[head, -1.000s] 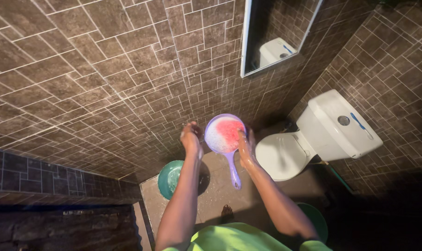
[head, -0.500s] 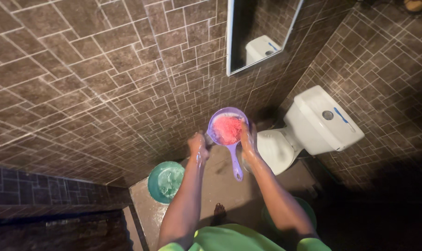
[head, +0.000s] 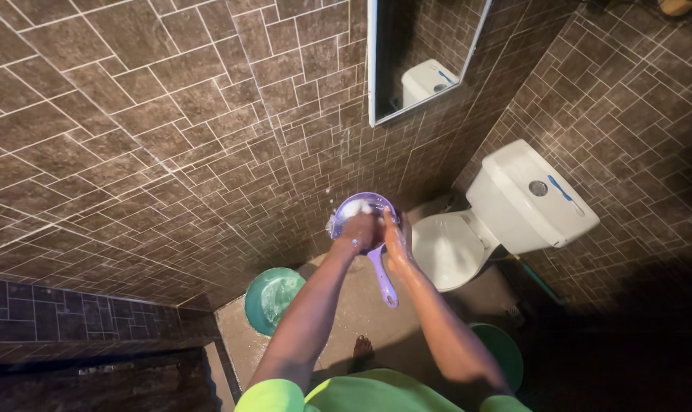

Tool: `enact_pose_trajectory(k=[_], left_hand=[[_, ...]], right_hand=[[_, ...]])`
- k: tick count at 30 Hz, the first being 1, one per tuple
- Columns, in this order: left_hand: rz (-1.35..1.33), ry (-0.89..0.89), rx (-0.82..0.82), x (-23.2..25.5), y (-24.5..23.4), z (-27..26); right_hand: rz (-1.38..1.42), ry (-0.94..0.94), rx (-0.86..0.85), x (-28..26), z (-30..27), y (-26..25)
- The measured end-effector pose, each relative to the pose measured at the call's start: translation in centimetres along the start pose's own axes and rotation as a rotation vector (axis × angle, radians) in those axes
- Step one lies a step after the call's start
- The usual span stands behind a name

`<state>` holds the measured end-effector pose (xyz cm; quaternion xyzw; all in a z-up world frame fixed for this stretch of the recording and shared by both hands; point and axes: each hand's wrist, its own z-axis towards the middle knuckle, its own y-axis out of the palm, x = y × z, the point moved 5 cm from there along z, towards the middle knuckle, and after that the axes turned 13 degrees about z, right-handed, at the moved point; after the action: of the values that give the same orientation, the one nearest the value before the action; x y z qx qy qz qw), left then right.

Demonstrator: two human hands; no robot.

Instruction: The person cleans the tiled bathroom walls using a pink cloth. They repeatedly dip the cloth into a purple scoop filled with water, wring it out, and wipe the wall surface in sections. The person refills the scoop from a wall tap and continues wiping different areas of the wall.

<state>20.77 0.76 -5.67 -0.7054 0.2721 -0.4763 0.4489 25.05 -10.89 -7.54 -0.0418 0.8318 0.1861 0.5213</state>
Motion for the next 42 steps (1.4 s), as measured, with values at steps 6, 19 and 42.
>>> enact_pose_trajectory(k=[6,19,42], left_hand=[[-0.580,0.061,0.153,-0.1,-2.6,-0.7],[-0.222,0.270,0.482,-0.6,-7.7,-3.3],[-0.444,0.366,0.117,1.0,-2.1,1.3]], right_hand=[[0.045,-0.004,-0.039,-1.7,-1.7,-0.5],[0.109,-0.018,0.043,-3.4,-4.3,1.6],[0.145,-0.159,0.196,-2.2,-1.6,-0.4]])
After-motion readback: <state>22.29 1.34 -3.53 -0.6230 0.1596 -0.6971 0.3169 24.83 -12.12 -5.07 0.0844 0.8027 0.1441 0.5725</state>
